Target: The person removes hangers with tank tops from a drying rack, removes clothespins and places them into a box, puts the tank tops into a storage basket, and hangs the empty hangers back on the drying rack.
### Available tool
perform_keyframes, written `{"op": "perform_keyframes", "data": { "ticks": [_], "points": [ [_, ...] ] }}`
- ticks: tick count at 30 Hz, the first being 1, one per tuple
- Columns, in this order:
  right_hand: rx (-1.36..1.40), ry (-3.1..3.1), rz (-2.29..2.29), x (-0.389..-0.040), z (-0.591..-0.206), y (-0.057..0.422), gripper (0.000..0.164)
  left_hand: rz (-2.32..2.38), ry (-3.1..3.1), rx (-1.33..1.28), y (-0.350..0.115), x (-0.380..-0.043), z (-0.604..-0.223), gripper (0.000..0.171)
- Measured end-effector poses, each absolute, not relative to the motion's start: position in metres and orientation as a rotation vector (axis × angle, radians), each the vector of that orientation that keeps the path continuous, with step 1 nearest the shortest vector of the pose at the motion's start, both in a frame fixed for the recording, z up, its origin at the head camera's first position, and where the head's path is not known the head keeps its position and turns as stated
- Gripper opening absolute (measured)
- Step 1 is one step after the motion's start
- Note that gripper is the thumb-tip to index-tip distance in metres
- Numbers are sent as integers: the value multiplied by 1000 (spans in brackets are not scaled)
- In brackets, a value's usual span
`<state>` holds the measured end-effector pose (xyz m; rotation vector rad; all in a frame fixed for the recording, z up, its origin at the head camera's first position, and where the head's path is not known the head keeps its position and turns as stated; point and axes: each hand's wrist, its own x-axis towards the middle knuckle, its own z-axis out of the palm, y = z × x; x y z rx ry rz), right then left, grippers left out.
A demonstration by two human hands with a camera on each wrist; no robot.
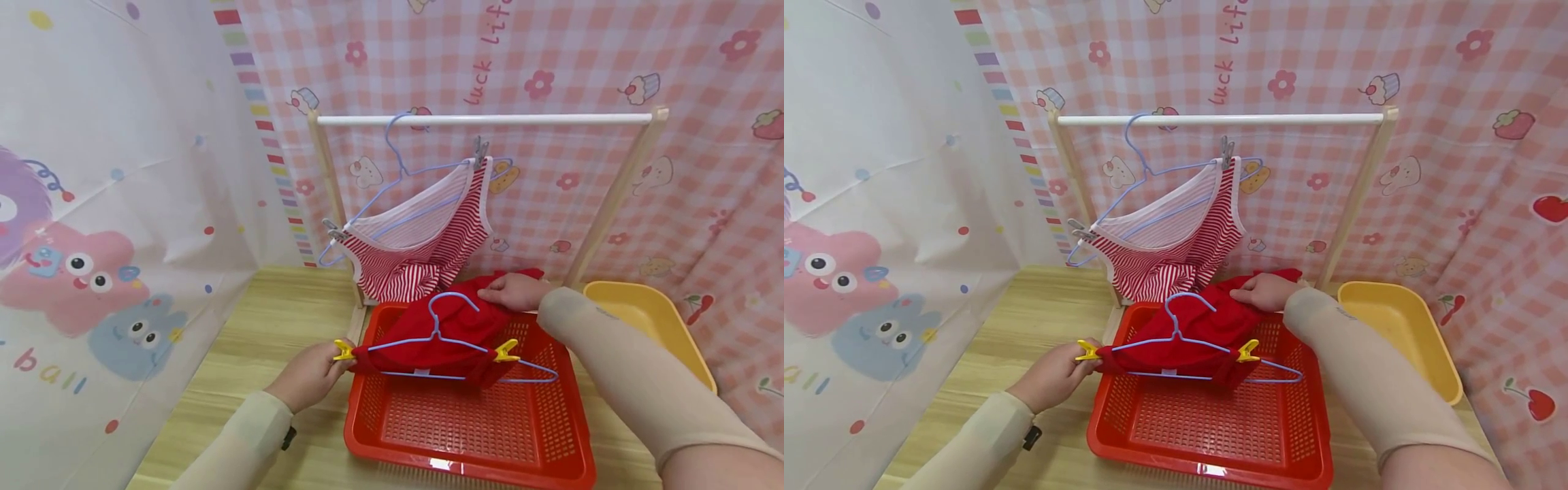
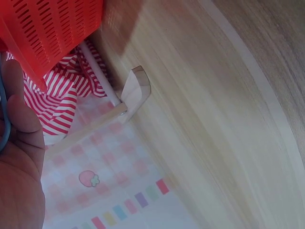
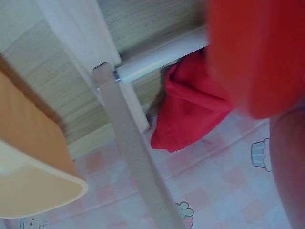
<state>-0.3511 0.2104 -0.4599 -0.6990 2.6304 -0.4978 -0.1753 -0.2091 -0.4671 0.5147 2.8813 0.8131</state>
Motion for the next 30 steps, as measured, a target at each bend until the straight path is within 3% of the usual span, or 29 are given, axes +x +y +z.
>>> {"op": "perform_keyframes", "data": {
  "ticks": [3,10,17,30],
  "points": [
    [-667,2568,-541,-348,-455,208,47,821,2881,504,-209,-175,-467,10],
    [-841,2531,-564,-348,-449,206,27,831,2876,501,-208,-174,-467,10],
    [-899,2608,-586,-347,-446,201,20,841,2873,501,-209,-173,-467,10],
    [-592,2593,-887,-326,-406,208,27,829,2882,525,-208,-176,-466,9]
  ]
}}
